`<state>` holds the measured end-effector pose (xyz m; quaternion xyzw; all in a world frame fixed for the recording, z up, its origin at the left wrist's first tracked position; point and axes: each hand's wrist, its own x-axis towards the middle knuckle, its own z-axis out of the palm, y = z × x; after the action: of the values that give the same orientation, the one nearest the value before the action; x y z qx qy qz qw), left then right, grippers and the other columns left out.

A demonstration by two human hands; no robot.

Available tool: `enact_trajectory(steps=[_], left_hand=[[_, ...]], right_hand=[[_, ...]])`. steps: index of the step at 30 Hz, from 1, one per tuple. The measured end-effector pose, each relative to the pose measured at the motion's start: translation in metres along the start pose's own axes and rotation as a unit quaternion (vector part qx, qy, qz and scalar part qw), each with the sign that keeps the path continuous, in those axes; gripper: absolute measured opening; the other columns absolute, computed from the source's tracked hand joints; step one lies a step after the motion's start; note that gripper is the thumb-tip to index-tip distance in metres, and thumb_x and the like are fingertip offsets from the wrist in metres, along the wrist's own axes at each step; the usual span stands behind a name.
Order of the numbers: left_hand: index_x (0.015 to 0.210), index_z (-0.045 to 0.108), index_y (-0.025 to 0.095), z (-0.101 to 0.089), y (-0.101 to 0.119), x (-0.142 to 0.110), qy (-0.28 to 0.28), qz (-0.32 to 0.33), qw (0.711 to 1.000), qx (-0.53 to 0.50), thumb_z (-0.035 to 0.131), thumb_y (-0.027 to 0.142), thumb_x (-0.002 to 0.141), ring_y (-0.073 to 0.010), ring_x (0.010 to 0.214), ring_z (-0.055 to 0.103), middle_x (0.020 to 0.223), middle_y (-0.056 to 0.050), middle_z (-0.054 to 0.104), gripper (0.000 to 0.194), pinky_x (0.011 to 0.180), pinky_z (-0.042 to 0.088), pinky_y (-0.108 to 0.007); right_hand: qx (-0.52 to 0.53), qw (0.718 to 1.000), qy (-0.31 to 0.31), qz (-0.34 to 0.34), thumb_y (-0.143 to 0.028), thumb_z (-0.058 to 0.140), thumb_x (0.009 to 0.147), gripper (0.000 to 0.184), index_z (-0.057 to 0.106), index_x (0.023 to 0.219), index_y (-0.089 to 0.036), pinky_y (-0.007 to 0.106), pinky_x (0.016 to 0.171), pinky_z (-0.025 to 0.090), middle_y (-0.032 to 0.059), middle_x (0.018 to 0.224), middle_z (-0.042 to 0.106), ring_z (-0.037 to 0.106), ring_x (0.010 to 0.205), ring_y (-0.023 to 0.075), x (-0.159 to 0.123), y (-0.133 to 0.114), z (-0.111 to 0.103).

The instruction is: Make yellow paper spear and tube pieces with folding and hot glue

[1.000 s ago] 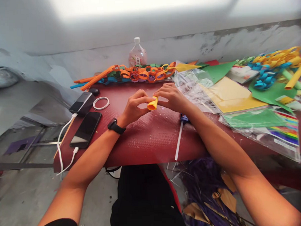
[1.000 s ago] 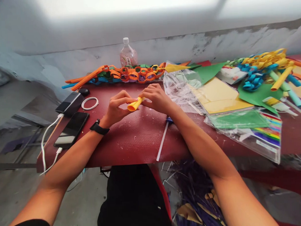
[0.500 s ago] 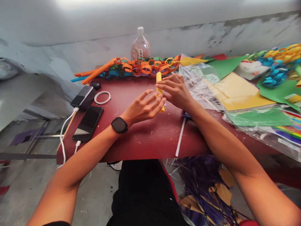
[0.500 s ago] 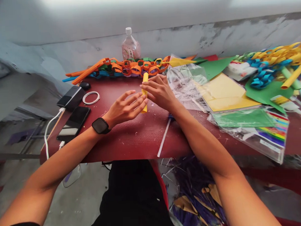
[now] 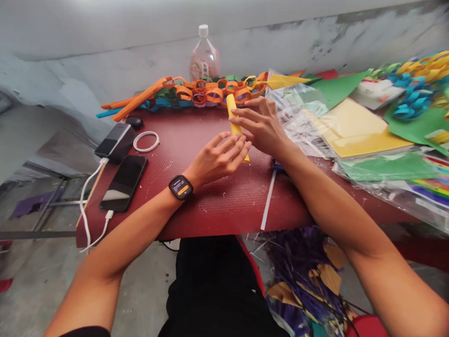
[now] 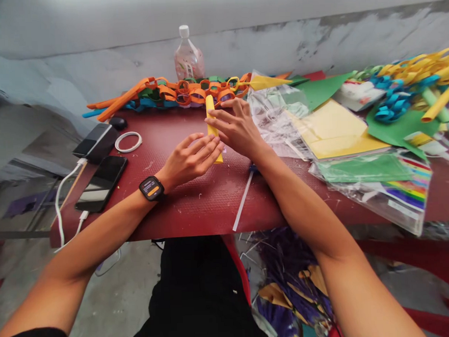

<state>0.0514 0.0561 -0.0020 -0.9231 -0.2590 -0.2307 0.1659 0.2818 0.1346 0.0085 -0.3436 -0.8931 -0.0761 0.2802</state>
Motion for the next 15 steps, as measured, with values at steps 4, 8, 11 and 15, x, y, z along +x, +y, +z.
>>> enact_trajectory(steps=[4, 8, 11, 15], left_hand=[[0.157, 0.066, 0.014, 0.0020, 0.0022, 0.0006, 0.004, 0.011, 1.000, 0.018, 0.051, 0.004, 0.113, -0.0302, 0.150, 0.070, 0.156, -0.018, 0.074, 0.048, 0.125, 0.058, -0.056], [0.154, 0.069, 0.012, 0.0042, 0.0031, 0.0018, 0.006, 0.025, 0.999, 0.045, 0.050, 0.004, 0.113, -0.0294, 0.148, 0.072, 0.155, -0.019, 0.074, 0.046, 0.123, 0.059, -0.053], [0.153, 0.069, 0.009, 0.0047, 0.0003, 0.0030, 0.007, 0.025, 0.998, 0.063, 0.048, 0.004, 0.115, -0.0289, 0.145, 0.073, 0.152, -0.019, 0.076, 0.044, 0.122, 0.060, -0.051], [0.148, 0.071, 0.005, 0.0054, -0.0066, 0.0038, -0.008, 0.003, 0.998, 0.069, 0.043, 0.006, 0.118, -0.0278, 0.139, 0.077, 0.143, -0.019, 0.081, 0.041, 0.121, 0.061, -0.048]], right_hand=[[-0.011, 1.000, 0.011, 0.001, -0.026, 0.062, 0.106, 0.053, 0.067, 0.158, -0.038, 0.083, 0.120, 0.035, 0.0084, 0.154, 0.071, 0.050, 0.151, 0.0486, -0.0003, 0.0021, 0.0010], [-0.030, 0.999, 0.020, 0.010, -0.025, 0.062, 0.105, 0.053, 0.066, 0.157, -0.038, 0.083, 0.119, 0.035, 0.0097, 0.160, 0.068, 0.050, 0.150, 0.0491, -0.0022, 0.0031, 0.0043], [-0.039, 0.998, 0.032, 0.035, -0.025, 0.062, 0.105, 0.054, 0.066, 0.157, -0.034, 0.085, 0.118, 0.034, 0.0122, 0.163, 0.066, 0.049, 0.150, 0.0516, -0.0048, 0.0052, 0.0070], [-0.025, 0.991, 0.082, 0.104, -0.028, 0.056, 0.108, 0.044, 0.072, 0.149, -0.025, 0.085, 0.113, 0.038, 0.0188, 0.158, 0.069, 0.053, 0.143, 0.0534, 0.0001, 0.0033, -0.0025]])
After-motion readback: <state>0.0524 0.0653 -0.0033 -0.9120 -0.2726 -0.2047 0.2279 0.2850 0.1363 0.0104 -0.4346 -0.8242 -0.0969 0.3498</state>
